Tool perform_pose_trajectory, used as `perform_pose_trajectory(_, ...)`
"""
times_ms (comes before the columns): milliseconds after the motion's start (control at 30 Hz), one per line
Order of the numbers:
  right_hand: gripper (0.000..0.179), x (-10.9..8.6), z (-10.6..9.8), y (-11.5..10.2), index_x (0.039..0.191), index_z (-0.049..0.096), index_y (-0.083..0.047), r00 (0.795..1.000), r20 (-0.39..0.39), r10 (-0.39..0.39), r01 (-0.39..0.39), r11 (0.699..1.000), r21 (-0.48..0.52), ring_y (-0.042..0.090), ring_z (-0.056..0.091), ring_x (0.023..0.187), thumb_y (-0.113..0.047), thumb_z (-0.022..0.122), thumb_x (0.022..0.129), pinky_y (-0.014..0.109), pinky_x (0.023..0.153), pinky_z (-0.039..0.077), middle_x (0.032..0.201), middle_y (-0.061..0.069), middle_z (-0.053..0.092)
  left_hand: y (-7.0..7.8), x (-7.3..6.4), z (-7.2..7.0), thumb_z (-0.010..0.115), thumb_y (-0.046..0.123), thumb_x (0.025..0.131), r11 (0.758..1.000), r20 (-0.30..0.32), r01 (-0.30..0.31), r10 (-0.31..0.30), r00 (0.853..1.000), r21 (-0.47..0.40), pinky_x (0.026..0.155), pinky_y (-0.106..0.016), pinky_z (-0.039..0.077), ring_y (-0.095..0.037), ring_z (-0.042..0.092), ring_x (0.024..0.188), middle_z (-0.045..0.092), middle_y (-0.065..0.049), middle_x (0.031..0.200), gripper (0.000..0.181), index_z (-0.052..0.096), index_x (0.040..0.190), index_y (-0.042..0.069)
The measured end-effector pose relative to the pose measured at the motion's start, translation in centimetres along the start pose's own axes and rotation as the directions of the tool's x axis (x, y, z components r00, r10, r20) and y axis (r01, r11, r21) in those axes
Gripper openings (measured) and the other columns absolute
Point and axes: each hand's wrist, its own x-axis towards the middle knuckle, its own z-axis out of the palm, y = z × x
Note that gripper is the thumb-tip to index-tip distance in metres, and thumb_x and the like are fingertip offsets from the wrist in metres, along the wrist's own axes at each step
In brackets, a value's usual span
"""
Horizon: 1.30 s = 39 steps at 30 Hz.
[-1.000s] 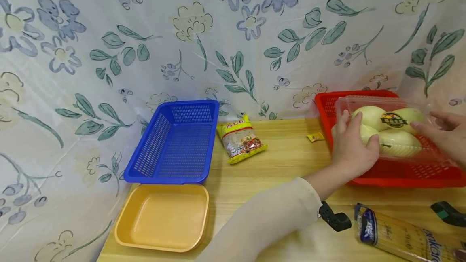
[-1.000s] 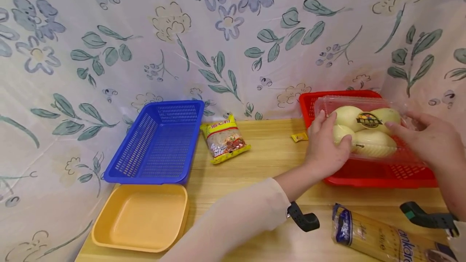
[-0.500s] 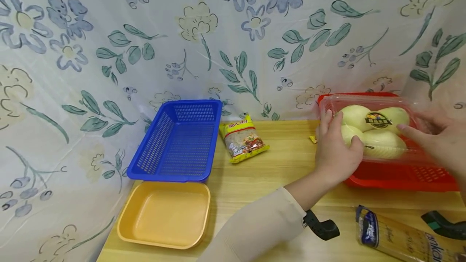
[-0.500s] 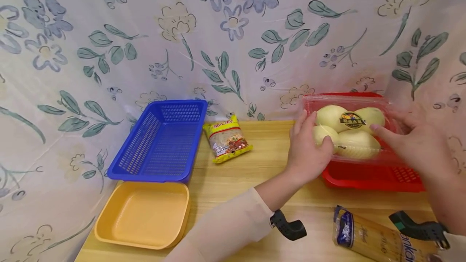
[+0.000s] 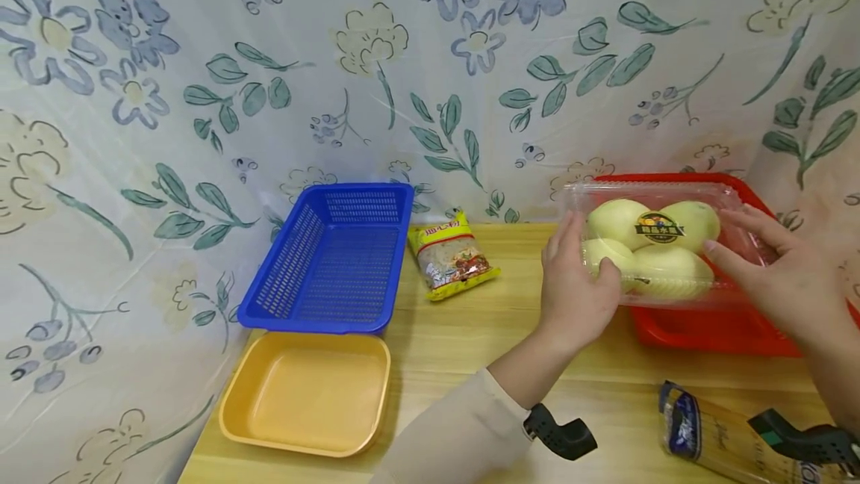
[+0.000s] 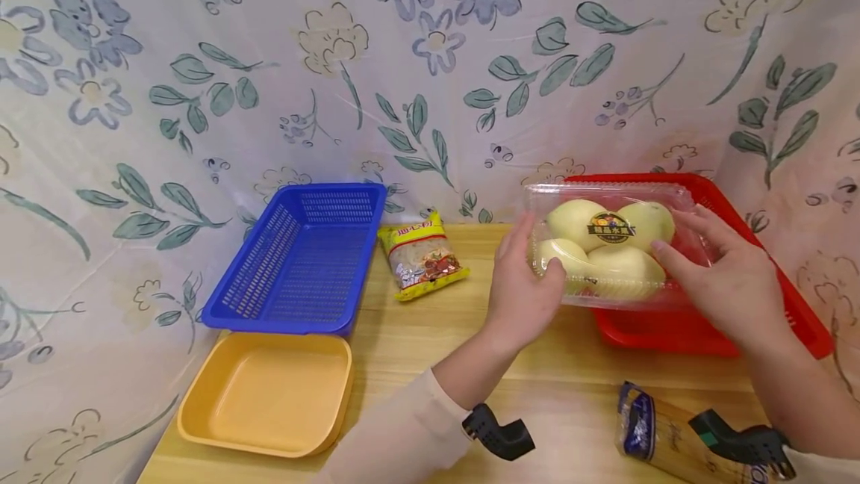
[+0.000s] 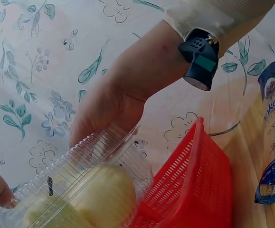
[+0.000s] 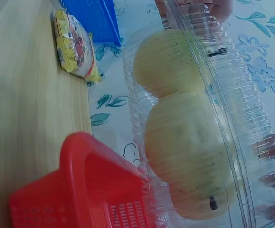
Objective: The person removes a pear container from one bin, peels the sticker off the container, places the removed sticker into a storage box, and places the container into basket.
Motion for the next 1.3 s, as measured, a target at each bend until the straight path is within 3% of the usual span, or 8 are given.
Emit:
perform_pose_trajectory(233, 0.069, -0.5, 1.4, -0.4, 0.161, 0.031, -0.035, 0.999, 0.027, -0.021, 0.021, 1.000, -0.008, 0.050, 0.018, 0.154, -0.052, 0.058, 0.099, 0.005, 0.073, 0.047, 0.173, 0.008, 0.011, -1.0, -0.4, -2.0, 0.058, 0.012, 0.094, 0.999, -0.003, 0.039, -0.039, 0.999, -0.032, 0.123, -0.039, 0.034, -0.012, 0.031, 0.151, 0.034, 0.007, 0.164, 0.065, 0.041, 0.156, 0.013)
perform_pose_trajectory(400, 0.070, -1.1, 2.3, -0.4, 0.160, 0.035, -0.027, 0.997, 0.031, -0.070, 0.070, 0.998, 0.005, 0.051, 0.018, 0.154, -0.049, 0.061, 0.099, -0.004, 0.061, 0.035, 0.172, 0.008, 0.013, -2.0, -0.9, -2.7, 0.059, 0.011, 0.092, 0.993, -0.008, 0.088, -0.088, 0.996, -0.079, 0.124, -0.042, 0.031, -0.011, 0.029, 0.152, 0.032, 0.010, 0.165, 0.068, 0.039, 0.157, 0.016)
perform_pose_trajectory(633, 0.066, -2.4, 3.4, -0.8, 0.157, 0.042, -0.022, 0.991, 0.063, -0.116, 0.115, 0.993, 0.029, 0.052, 0.018, 0.153, -0.043, 0.065, 0.099, 0.003, 0.067, 0.045, 0.171, 0.002, 0.017, -3.3, -2.1, -4.3, 0.059, 0.010, 0.091, 0.993, -0.037, 0.090, -0.093, 0.995, -0.080, 0.126, -0.044, 0.028, -0.017, 0.032, 0.152, 0.036, 0.003, 0.164, 0.068, 0.041, 0.157, 0.014)
perform_pose_trajectory(733, 0.065, -3.0, 3.9, -1.0, 0.157, 0.043, -0.025, 0.986, 0.092, -0.136, 0.131, 0.990, 0.054, 0.051, 0.018, 0.153, -0.043, 0.065, 0.098, -0.002, 0.065, 0.036, 0.170, -0.009, 0.017, -3.6, -2.5, -5.3, 0.059, 0.011, 0.092, 0.993, -0.046, 0.083, -0.087, 0.995, -0.082, 0.126, -0.045, 0.026, -0.018, 0.032, 0.152, 0.037, 0.001, 0.164, 0.067, 0.042, 0.156, 0.012)
perform_pose_trajectory(933, 0.065, -3.9, 4.9, -1.6, 0.156, 0.044, -0.026, 0.979, 0.120, -0.165, 0.157, 0.985, 0.073, 0.051, 0.021, 0.152, -0.044, 0.067, 0.098, 0.000, 0.066, 0.039, 0.169, -0.013, 0.021, -4.6, -3.2, -6.9, 0.060, 0.015, 0.095, 0.991, -0.052, 0.088, -0.093, 0.994, -0.101, 0.126, -0.046, 0.026, -0.019, 0.030, 0.153, 0.036, 0.002, 0.165, 0.064, 0.041, 0.157, 0.012)
perform_pose_trajectory(1167, 0.065, -5.7, 6.5, -2.6, 0.154, 0.047, -0.020, 0.969, 0.103, -0.224, 0.224, 0.974, 0.004, 0.054, 0.048, 0.129, -0.042, 0.069, 0.097, 0.022, 0.046, 0.041, 0.167, -0.001, 0.027, -6.2, -4.4, -8.6, 0.060, 0.014, 0.097, 0.996, -0.060, 0.068, -0.071, 0.996, -0.052, 0.126, -0.049, 0.026, -0.023, 0.029, 0.155, 0.033, -0.001, 0.166, 0.065, 0.038, 0.158, 0.010)
perform_pose_trajectory(1233, 0.065, -6.1, 7.0, -2.8, 0.154, 0.048, -0.020, 0.967, 0.108, -0.231, 0.231, 0.973, 0.008, 0.054, 0.048, 0.132, -0.042, 0.070, 0.096, 0.035, 0.057, 0.053, 0.167, 0.000, 0.029, -6.5, -4.8, -9.2, 0.061, 0.014, 0.097, 0.998, -0.055, 0.063, -0.064, 0.996, -0.022, 0.127, -0.047, 0.025, -0.021, 0.028, 0.155, 0.032, 0.001, 0.167, 0.065, 0.038, 0.158, 0.010)
perform_pose_trajectory(1300, 0.065, -6.5, 7.4, -3.0, 0.153, 0.049, -0.020, 0.963, 0.115, -0.243, 0.242, 0.970, 0.022, 0.055, 0.049, 0.133, -0.041, 0.070, 0.096, 0.033, 0.064, 0.056, 0.167, 0.001, 0.030, -6.8, -5.2, -9.8, 0.061, 0.013, 0.096, 0.998, -0.055, 0.060, -0.060, 0.997, 0.001, 0.127, -0.045, 0.024, -0.020, 0.028, 0.155, 0.032, 0.001, 0.167, 0.066, 0.038, 0.158, 0.011)
